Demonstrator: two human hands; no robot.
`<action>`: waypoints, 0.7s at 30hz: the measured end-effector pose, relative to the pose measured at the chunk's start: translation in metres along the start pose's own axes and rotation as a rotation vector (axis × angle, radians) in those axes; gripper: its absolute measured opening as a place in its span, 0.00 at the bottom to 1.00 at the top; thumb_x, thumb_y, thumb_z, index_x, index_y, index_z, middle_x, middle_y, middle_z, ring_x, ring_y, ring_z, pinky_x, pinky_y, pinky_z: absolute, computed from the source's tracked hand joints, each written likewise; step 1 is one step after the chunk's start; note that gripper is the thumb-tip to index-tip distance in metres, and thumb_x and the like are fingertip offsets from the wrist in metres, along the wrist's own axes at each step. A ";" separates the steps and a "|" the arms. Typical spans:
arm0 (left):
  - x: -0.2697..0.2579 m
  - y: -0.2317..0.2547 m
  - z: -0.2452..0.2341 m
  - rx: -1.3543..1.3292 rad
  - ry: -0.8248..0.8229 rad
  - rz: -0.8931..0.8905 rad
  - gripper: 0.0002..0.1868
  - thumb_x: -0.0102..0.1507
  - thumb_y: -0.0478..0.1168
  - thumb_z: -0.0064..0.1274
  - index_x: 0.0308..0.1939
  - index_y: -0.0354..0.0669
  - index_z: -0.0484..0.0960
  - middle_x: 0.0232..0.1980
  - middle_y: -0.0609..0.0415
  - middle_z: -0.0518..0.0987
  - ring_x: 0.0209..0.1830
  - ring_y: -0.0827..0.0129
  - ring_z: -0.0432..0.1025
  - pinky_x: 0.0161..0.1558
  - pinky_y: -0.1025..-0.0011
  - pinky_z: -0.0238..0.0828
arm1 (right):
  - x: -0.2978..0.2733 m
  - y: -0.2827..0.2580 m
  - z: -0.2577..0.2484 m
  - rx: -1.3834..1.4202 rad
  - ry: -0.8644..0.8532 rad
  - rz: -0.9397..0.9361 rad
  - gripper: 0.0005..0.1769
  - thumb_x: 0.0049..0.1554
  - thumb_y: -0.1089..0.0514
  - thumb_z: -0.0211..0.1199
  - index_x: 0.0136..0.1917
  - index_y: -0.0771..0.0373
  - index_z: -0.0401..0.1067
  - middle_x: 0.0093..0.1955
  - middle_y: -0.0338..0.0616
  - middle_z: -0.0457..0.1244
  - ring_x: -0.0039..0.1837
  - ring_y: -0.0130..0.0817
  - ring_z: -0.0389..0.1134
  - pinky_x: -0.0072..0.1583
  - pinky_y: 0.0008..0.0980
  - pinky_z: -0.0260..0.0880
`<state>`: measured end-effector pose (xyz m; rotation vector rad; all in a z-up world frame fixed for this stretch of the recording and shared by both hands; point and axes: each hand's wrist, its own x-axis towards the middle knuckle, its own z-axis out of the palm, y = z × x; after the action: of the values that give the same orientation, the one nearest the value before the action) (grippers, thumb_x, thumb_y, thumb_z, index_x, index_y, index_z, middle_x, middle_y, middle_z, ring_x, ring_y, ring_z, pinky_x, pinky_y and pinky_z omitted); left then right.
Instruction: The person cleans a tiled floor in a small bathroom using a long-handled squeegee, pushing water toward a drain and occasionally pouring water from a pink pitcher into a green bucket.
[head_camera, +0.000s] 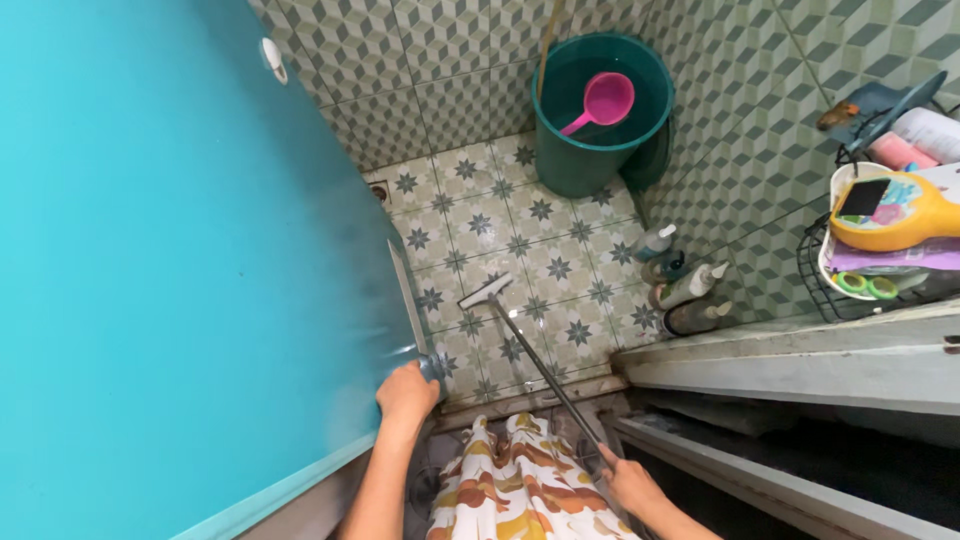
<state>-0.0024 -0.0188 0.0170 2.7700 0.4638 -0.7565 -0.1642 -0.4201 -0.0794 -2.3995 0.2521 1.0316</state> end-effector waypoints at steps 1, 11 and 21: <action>0.001 0.000 -0.001 0.005 -0.004 -0.012 0.27 0.59 0.54 0.59 0.58 0.44 0.80 0.53 0.41 0.83 0.54 0.49 0.79 0.54 0.55 0.77 | 0.006 -0.004 0.001 -0.003 0.001 -0.006 0.35 0.58 0.52 0.55 0.78 0.45 0.55 0.49 0.62 0.68 0.55 0.58 0.71 0.58 0.50 0.71; 0.004 0.000 0.002 0.078 0.011 -0.012 0.27 0.60 0.54 0.57 0.58 0.44 0.80 0.53 0.43 0.83 0.53 0.50 0.79 0.52 0.55 0.78 | 0.105 -0.073 0.009 -0.083 0.076 0.005 0.33 0.60 0.50 0.58 0.78 0.42 0.58 0.59 0.60 0.67 0.62 0.59 0.68 0.64 0.52 0.67; -0.002 0.000 0.001 -0.001 0.027 -0.003 0.27 0.58 0.51 0.59 0.58 0.44 0.80 0.52 0.42 0.83 0.53 0.49 0.79 0.52 0.56 0.78 | -0.006 0.002 0.014 -0.127 -0.063 0.091 0.34 0.59 0.52 0.56 0.78 0.38 0.57 0.51 0.58 0.69 0.56 0.54 0.72 0.60 0.48 0.72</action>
<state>-0.0043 -0.0199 0.0169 2.7827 0.4735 -0.7201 -0.1780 -0.4148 -0.0846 -2.4828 0.2835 1.1948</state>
